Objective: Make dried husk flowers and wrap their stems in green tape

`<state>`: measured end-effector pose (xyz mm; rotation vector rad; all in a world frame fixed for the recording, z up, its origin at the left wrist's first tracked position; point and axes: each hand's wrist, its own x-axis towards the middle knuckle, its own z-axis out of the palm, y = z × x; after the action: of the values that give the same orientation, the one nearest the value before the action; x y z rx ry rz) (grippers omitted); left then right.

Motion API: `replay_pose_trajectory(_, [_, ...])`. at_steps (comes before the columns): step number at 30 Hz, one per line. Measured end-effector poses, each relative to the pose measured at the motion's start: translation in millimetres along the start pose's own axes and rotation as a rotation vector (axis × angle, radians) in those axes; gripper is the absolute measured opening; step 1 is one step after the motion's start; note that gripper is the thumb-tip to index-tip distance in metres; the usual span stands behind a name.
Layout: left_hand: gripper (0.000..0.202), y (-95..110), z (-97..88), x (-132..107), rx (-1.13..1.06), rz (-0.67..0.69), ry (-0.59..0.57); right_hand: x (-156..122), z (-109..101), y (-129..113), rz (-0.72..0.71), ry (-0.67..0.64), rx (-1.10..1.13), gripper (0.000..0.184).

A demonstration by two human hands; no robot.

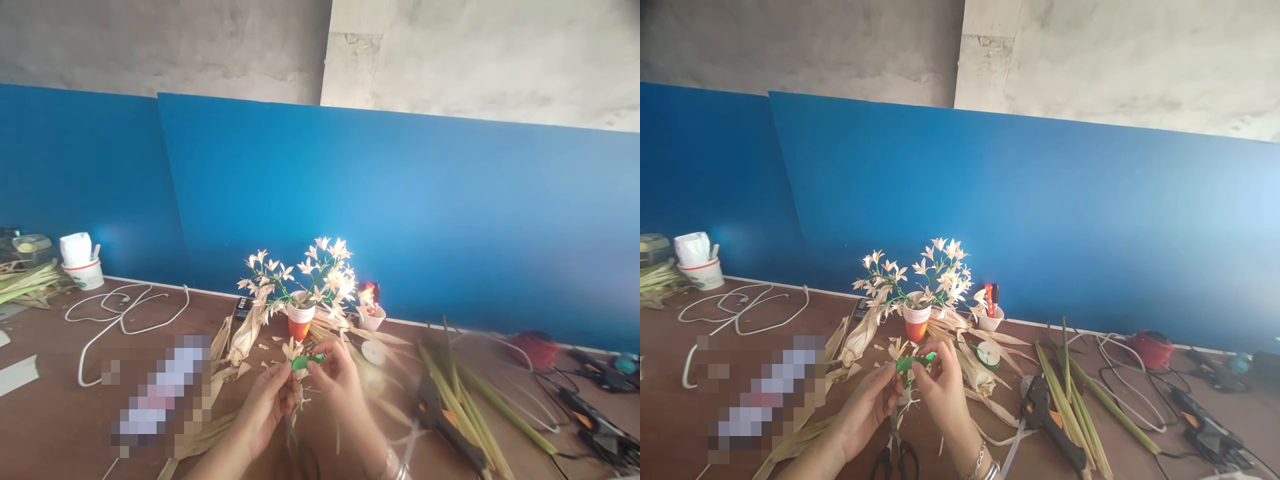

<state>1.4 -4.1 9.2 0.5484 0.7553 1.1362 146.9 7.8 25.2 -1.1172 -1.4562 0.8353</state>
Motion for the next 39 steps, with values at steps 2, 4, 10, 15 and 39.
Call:
replay_pose_trajectory(2, [0.033, -0.4, 0.1, 0.2, -0.02, 0.012, 0.001, -2.3, 4.1, -3.7, -0.136, 0.041, -0.14, 0.003])
replay_pose_trajectory(4, [0.03, -0.9, 1.2, -0.3, -0.025, 0.015, -0.026, -5.9, 9.9, -4.3, -0.174, 0.02, -0.215, 0.011])
replay_pose_trajectory(10, [0.028, -1.3, 5.4, -3.5, -0.01, 0.003, -0.086, -12.3, 20.0, -1.2, -0.082, -0.009, -0.206, 0.017])
replay_pose_trajectory(15, [0.035, -0.5, 3.0, -0.5, 0.146, -0.005, -0.049, -7.1, 12.2, -8.4, -0.036, -0.064, -0.121, 0.014])
replay_pose_trajectory(39, [0.028, 5.3, 47.8, 6.3, 0.175, 0.11, -0.12, 3.4, -42.7, -42.9, -0.015, -0.152, -0.502, 0.014])
